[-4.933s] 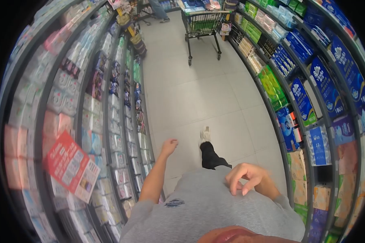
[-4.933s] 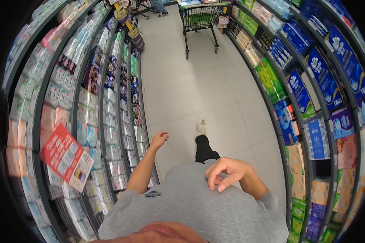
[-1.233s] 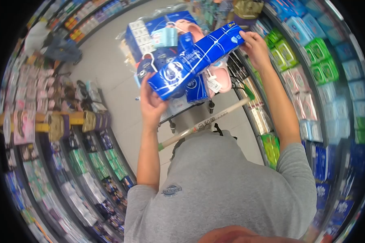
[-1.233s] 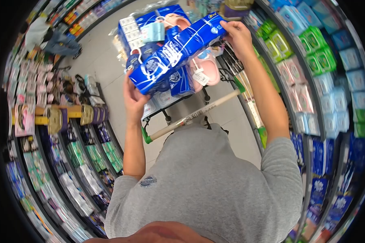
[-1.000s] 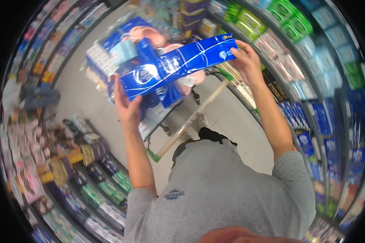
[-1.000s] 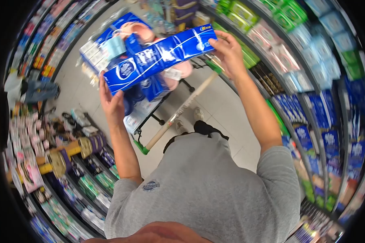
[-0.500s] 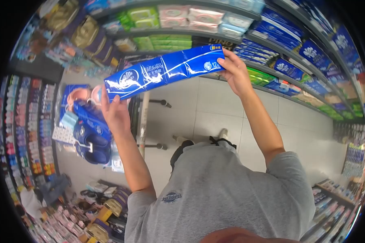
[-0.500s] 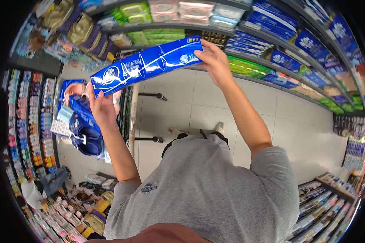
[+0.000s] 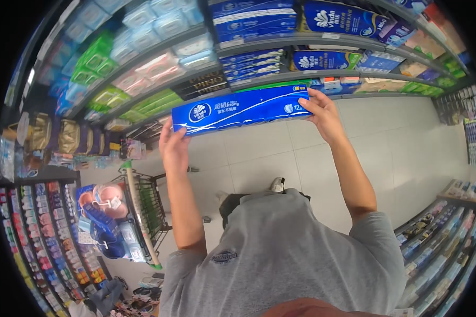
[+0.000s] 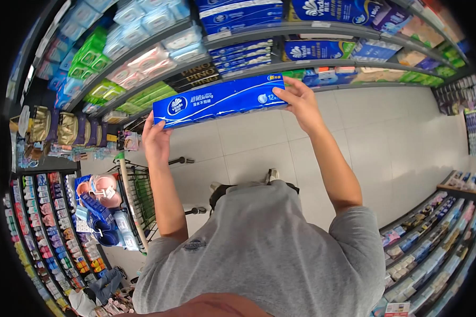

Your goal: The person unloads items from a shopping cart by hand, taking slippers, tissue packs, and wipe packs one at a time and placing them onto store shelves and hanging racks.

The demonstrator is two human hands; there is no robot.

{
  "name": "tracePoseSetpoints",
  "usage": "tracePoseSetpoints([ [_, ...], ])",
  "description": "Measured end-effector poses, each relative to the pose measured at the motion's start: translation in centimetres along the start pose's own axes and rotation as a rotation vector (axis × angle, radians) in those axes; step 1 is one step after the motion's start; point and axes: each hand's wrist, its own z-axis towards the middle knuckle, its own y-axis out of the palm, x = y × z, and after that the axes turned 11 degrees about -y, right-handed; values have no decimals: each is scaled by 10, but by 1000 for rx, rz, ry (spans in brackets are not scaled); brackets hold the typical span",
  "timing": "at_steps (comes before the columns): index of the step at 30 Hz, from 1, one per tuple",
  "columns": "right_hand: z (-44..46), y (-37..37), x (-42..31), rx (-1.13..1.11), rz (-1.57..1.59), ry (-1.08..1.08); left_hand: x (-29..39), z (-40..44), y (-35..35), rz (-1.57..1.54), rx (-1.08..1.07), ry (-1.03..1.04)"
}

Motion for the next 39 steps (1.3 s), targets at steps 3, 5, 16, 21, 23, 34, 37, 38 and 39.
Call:
tracePoseSetpoints([
  [3,16,-38,-3,33,109,38,-15,11,37,40,3,-58],
  [5,31,-56,3,104,149,32,-17,18,56,76,16,-99],
  [16,140,-89,-9,97,77,-54,1,146,102,485,-157,-122],
  [21,199,-113,-35,-92,-177,-138,14,226,132,628,-335,-80],
  [23,225,-112,-38,-116,-170,-171,19,256,144,684,-353,-75],
  [34,397,-110,-4,-146,-247,-361,-14,389,168,874,-120,435],
  [37,419,-101,8,-132,-222,-432,-20,382,192,1008,93,531],
  [38,424,-98,14,-124,-189,-451,-22,378,199,1048,211,566],
  [39,427,-96,19,-115,-221,-456,-22,375,207,1046,251,482],
])
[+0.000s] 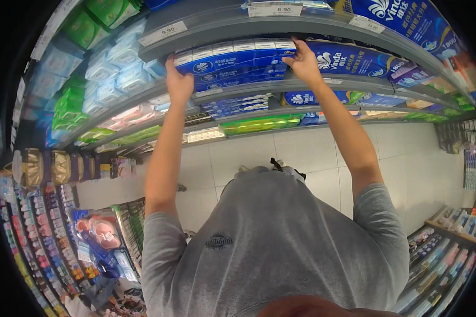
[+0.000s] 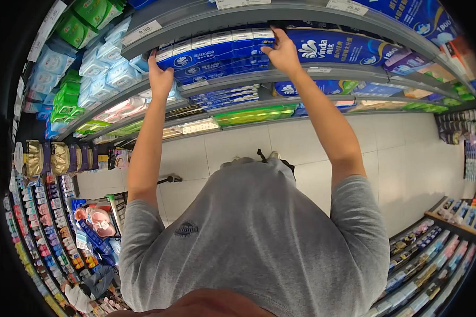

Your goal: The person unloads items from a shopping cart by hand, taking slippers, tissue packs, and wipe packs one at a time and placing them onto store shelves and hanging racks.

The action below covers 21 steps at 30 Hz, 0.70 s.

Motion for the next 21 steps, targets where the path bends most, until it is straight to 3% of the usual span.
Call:
tracePoseSetpoints([
  [3,0,6,21,18,-129,-47,-14,6,13,-10,91,108],
  [5,0,14,17,56,-78,-117,-15,5,16,16,67,47],
  [8,-5,17,0,65,-52,-92,-46,8,28,-417,46,3],
  [11,-13,20,31,109,-282,-60,-56,6,24,-534,-58,-147],
  [12,-16,20,40,110,-227,-12,-56,5,23,-569,-131,-140],
  [15,-16,27,36,110,-70,-68,-57,11,25,-555,-125,-188],
  [21,-13,24,47,91,-163,4,-61,14,22,-505,-103,-226],
])
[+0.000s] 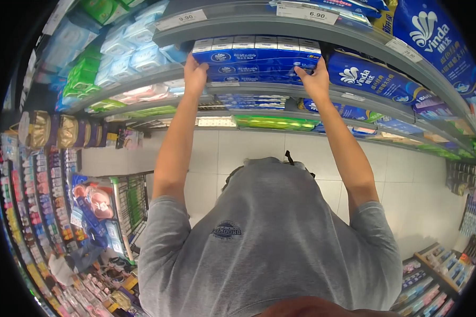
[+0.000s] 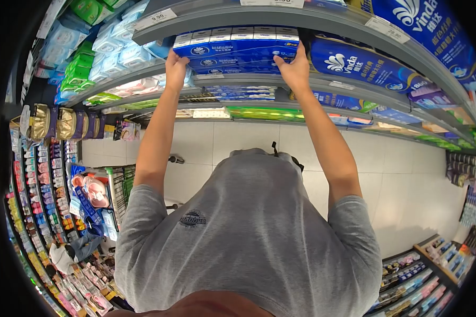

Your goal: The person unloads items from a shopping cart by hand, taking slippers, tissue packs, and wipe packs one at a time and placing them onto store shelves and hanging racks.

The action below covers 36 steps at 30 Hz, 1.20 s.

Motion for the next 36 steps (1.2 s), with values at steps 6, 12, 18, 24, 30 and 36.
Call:
tracePoseSetpoints([
  [6,-4,-3,-5,0,54,30,-5,2,2,20,22,-28],
  [12,-50,-31,-61,11,-417,-267,-19,-73,26,213,428,214],
  [18,-214,-85,134,-470,-8,510,-196,-238,-43,658,184,-396],
  [24,-443,-244,270,-1045,-600,1452,-291,-580,-156,1382,-540,-972],
  [30,-420,-248,231,-906,-303,1583,-201,-689,-137,318,638,-1778],
  [36,-335,-98,276,-1028,-328,955,-230,-583,-155,702,432,-1108],
])
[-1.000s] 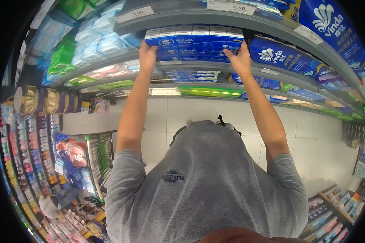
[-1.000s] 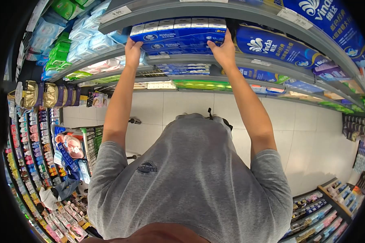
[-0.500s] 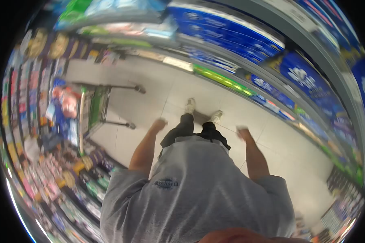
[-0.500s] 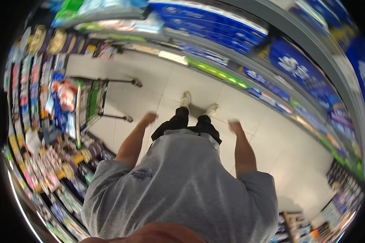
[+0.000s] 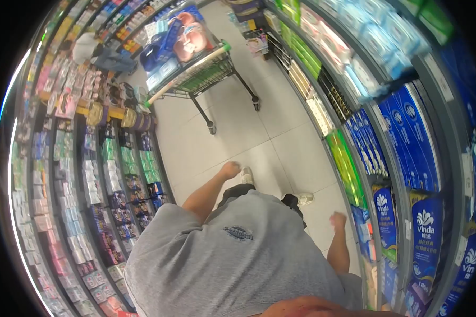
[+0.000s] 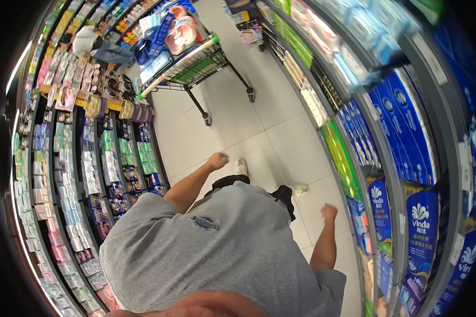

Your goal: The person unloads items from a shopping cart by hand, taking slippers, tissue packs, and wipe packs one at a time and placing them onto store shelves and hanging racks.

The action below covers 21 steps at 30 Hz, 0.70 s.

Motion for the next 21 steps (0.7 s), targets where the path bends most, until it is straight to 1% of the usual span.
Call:
tracePoseSetpoints([
  [1,-3,8,-68,100,73,-88,41,-5,-22,-59,-8,55],
  [2,5,13,-113,86,-26,-237,58,6,-31,-194,-31,167],
  [4,43,34,-168,115,-3,-365,83,12,-63,-318,-66,348],
  [6,35,75,-231,126,42,-466,85,1,-101,-387,-54,395],
  [8,16,134,-276,113,32,-481,54,10,-124,-453,-45,440],
  [10,-19,205,-307,78,48,-470,-8,36,-121,-413,-43,393],
  [11,-41,242,-316,59,58,-459,-49,46,-116,-390,-22,321],
  [12,-53,273,-313,-7,17,-423,-98,55,-109,-364,-1,251],
  [13,-58,302,-306,-71,-22,-389,-149,61,-100,-218,60,132],
  [14,-48,327,-285,-125,-123,-400,-201,57,-96,-186,48,-11],
  [15,-43,345,-265,-175,-222,-408,-259,59,-83,-136,7,-149],
  [16,-59,357,-261,-203,-248,-363,-316,55,-69,-13,24,-227],
  [17,-56,362,-249,-227,-286,-297,-360,38,-63,78,55,-326],
  [18,-61,362,-248,-225,-337,-263,-426,41,-31,122,77,-357],
  [19,-64,358,-251,-198,-331,-231,-456,16,-38,225,-76,-259],
  [20,-68,351,-257,-173,-325,-195,-486,4,-23,-106,-107,-442],
  [21,-73,344,-267,-132,-299,-159,-513,-9,-12,-439,-77,-621],
])
